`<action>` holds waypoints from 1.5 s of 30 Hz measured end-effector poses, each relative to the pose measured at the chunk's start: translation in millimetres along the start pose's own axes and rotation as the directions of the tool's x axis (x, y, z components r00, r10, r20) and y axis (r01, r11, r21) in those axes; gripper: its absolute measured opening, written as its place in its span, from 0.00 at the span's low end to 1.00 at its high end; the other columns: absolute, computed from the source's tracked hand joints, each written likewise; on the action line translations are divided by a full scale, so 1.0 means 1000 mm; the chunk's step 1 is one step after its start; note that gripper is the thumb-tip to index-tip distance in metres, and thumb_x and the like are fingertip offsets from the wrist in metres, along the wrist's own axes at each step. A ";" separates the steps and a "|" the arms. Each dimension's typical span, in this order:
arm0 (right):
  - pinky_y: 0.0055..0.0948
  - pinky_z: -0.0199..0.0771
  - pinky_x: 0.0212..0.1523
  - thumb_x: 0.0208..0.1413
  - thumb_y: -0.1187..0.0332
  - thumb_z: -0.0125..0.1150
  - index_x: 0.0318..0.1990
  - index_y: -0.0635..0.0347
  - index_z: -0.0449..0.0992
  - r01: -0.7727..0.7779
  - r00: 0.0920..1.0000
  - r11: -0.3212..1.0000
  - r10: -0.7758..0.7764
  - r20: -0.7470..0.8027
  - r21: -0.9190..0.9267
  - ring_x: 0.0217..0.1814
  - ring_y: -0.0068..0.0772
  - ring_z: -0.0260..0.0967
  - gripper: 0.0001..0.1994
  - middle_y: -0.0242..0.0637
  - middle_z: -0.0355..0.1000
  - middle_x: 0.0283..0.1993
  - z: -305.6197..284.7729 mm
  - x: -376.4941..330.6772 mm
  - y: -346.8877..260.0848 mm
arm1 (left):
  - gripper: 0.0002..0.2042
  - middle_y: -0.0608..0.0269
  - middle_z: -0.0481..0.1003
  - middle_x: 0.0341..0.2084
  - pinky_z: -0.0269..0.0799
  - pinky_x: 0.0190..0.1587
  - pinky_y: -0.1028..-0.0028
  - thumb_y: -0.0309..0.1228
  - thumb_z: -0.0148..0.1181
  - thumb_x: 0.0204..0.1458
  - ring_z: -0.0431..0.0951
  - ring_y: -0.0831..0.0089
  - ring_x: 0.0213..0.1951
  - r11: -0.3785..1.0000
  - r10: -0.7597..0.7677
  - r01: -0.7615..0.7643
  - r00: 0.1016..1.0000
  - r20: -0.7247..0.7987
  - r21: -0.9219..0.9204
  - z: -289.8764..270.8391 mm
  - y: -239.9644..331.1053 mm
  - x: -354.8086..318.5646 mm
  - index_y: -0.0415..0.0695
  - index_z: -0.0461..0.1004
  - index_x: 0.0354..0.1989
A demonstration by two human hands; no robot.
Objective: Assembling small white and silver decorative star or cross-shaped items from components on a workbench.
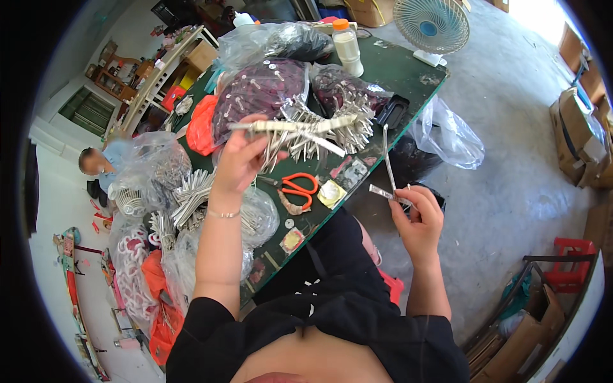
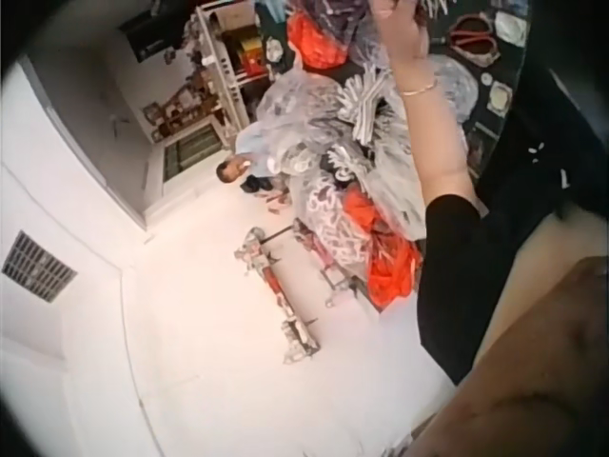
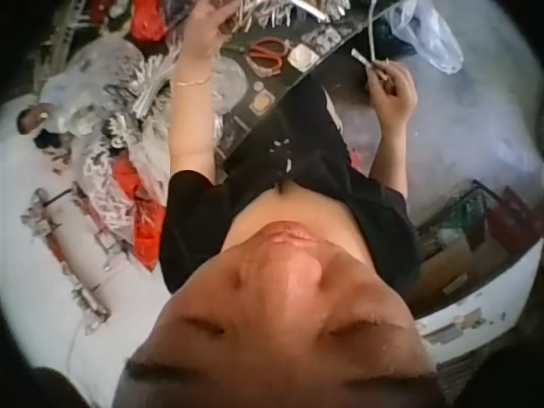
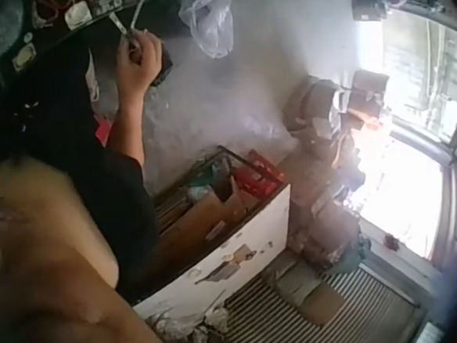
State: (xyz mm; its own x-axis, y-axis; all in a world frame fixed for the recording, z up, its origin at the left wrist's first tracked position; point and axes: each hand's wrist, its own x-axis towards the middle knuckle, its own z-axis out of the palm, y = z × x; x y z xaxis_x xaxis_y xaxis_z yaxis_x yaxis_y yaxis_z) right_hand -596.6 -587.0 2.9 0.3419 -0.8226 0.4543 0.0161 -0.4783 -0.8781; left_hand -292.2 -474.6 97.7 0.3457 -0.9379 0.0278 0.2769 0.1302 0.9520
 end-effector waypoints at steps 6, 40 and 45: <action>0.14 0.42 0.17 0.42 0.83 0.66 0.35 0.65 0.77 -0.034 0.999 0.999 0.033 0.020 0.017 0.17 0.07 0.45 0.10 0.29 0.71 0.38 0.001 -0.006 0.005 | 0.20 0.51 0.75 0.42 0.78 0.35 0.73 0.20 0.51 0.56 0.81 0.64 0.37 0.915 -0.210 0.252 0.964 -0.163 0.314 -0.052 -0.055 0.065 0.44 0.58 0.57; 0.28 0.70 0.24 0.42 0.75 0.66 0.38 0.59 0.75 0.340 0.875 0.928 -0.372 0.310 0.154 0.25 0.32 0.70 0.13 0.33 0.69 0.36 0.161 0.019 0.041 | 0.11 0.66 0.77 0.32 0.69 0.34 0.81 0.28 0.58 0.55 0.76 0.80 0.33 0.809 -0.136 0.405 0.834 -0.535 0.426 -0.097 -0.058 0.062 0.40 0.72 0.45; 0.27 0.69 0.23 0.42 0.75 0.66 0.38 0.59 0.75 0.271 0.898 0.948 -0.311 0.313 0.165 0.24 0.30 0.69 0.12 0.33 0.69 0.35 0.172 0.019 0.055 | 0.11 0.68 0.77 0.33 0.67 0.33 0.82 0.31 0.58 0.56 0.74 0.83 0.32 0.791 -0.015 0.322 0.861 -0.509 0.520 -0.097 -0.062 0.078 0.40 0.73 0.45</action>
State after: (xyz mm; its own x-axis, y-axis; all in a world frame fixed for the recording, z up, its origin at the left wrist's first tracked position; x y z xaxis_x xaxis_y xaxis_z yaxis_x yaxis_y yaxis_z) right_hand -427.8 -575.7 -62.6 0.5956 -0.4937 0.6337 0.2627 -0.6258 -0.7344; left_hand -195.1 -524.7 10.9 0.7497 -0.6456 -0.1457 -0.1360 -0.3657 0.9207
